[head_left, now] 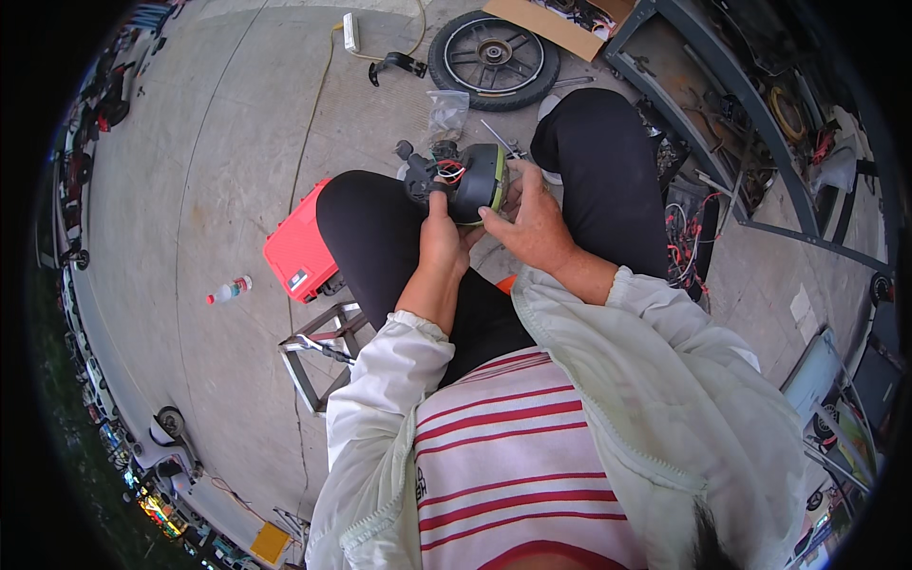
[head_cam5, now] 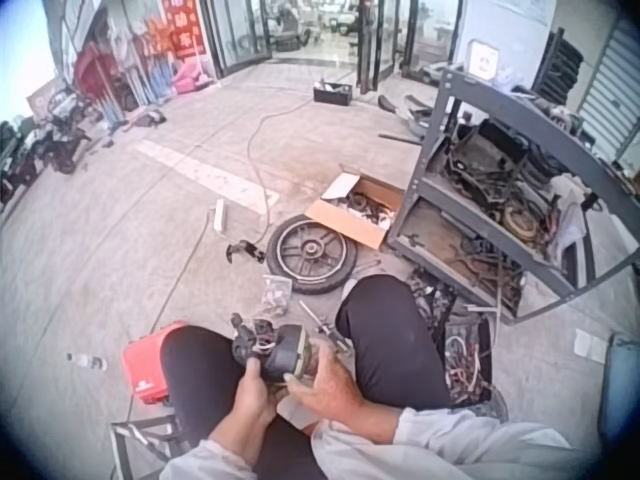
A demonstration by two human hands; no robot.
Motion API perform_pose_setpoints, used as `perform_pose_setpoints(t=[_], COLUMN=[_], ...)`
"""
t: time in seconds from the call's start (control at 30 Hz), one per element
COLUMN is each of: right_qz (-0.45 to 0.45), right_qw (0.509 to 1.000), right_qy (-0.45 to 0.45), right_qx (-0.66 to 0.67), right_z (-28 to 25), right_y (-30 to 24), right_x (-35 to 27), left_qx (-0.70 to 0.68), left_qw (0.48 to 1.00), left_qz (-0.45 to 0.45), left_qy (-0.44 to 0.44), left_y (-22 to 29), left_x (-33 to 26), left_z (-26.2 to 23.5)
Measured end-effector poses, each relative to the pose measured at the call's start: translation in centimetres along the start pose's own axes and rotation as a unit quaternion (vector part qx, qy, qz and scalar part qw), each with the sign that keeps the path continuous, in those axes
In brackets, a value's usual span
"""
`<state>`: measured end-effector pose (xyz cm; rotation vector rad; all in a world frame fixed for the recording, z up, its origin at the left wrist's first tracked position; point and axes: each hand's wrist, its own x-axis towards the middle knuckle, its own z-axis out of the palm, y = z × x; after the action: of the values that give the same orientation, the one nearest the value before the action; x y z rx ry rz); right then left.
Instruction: The person uses a screwdriver to tighten a screw on a small motor housing, then fits a lime-green plastic cover over the motor. They repeatedly adjust and press the cover to secure it in place.
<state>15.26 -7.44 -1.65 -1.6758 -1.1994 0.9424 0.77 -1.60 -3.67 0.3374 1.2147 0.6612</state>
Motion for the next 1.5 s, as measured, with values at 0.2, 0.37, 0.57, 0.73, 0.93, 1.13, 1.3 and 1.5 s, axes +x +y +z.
perform_pose_setpoints(t=[0.2,0.37,0.57,0.73,0.93,1.13,1.3,1.5], right_qz=[-0.002,-0.022,-0.088,-0.104,-0.116,-0.062,-0.134,-0.142], right_qw=[1.000,0.999,0.995,0.992,0.993,0.998,0.989,0.990], right_qy=[-0.014,-0.011,0.015,0.003,0.005,-0.029,0.037,-0.004], right_qx=[0.025,0.045,0.054,0.072,0.026,0.009,-0.055,0.010], right_z=[0.0,0.3,0.8,0.7,0.7,0.1,0.1,-2.4], right_y=[0.4,0.7,1.8,1.2,1.6,0.9,0.5,-1.3], right_x=[-0.1,-0.2,-0.2,-0.5,-0.6,-0.2,1.2,2.1], left_qx=[0.016,0.012,-0.044,-0.052,-0.024,-0.021,-0.111,-0.114], left_qw=[1.000,1.000,0.994,0.990,0.996,1.000,0.993,0.984], left_qz=[0.008,0.022,0.099,0.131,0.081,0.015,-0.023,-0.099], left_qy=[0.003,0.000,-0.016,-0.022,-0.011,0.002,-0.042,-0.098], left_y=[-0.5,-0.5,-0.2,0.1,0.6,1.2,2.9,4.0], left_x=[0.5,0.2,-0.6,-0.9,-1.0,-0.3,-1.3,-4.7], left_z=[-0.1,0.1,0.8,0.9,0.9,0.8,3.0,4.4])
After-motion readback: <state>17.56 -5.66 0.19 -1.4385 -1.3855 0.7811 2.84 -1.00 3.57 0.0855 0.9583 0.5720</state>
